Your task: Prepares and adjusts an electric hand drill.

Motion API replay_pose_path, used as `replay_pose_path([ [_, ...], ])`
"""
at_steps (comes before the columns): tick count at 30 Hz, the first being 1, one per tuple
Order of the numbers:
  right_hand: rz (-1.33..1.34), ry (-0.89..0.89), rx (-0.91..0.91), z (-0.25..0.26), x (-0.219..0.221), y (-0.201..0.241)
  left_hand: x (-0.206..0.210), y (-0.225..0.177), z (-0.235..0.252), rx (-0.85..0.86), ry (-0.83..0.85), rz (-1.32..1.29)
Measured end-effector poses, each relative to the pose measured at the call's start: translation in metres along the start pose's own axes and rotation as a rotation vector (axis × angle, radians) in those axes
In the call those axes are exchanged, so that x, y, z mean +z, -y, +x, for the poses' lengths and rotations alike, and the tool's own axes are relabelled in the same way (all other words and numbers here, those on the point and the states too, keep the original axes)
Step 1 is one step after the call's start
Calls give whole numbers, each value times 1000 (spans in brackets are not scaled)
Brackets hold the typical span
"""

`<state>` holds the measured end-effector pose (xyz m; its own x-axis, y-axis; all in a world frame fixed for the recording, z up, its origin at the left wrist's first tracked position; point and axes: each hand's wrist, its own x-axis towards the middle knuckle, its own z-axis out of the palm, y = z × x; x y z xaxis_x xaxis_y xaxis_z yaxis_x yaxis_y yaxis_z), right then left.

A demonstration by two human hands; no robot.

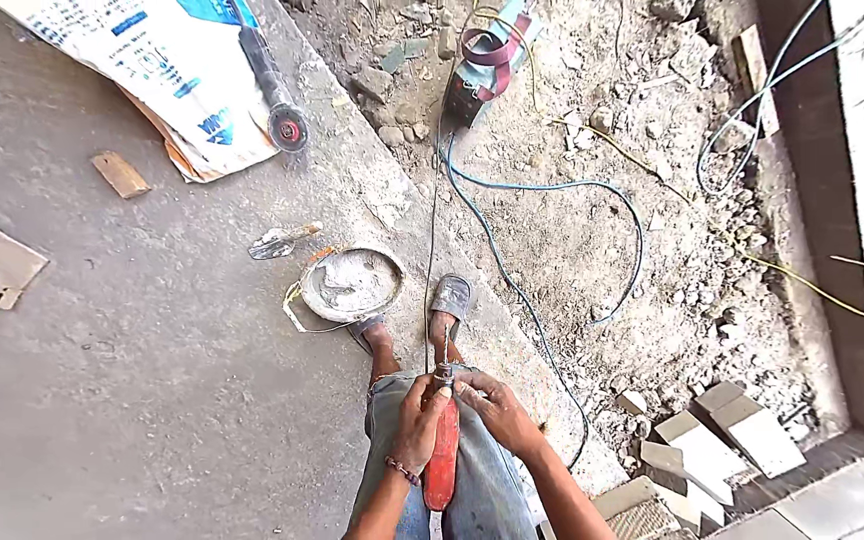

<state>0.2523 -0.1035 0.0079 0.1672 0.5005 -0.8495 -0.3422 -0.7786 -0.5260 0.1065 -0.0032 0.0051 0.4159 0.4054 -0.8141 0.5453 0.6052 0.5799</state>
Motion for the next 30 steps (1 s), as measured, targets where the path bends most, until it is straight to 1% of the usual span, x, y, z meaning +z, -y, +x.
replay_pose_path([
  [2,63,-3,-6,-4,7,0,0,-1,2,-17,-7,-43],
  [4,156,-48,15,-5,11,-2,4,-6,3,-41,-61,-47],
  [7,192,-98,30,-6,15,-7,12,-13,3,-50,-175,-40],
  [9,205,-109,55,-9,16,-11,16,-13,3,-37,-206,-29],
  [14,241,-133,51,-14,18,-20,18,-19,7,-89,-154,158],
  [17,241,-140,32,-14,20,-24,20,-18,9,-90,-148,246],
  [21,244,-159,3,-16,23,-23,21,-13,11,-71,-110,286],
  [23,265,-160,-9,-16,24,-24,19,-12,4,-71,-67,288],
  [27,311,-136,-6,-15,20,-14,21,-11,-9,-59,-40,264],
  [30,336,-117,-29,-11,17,-8,16,-12,0,-63,-21,260],
])
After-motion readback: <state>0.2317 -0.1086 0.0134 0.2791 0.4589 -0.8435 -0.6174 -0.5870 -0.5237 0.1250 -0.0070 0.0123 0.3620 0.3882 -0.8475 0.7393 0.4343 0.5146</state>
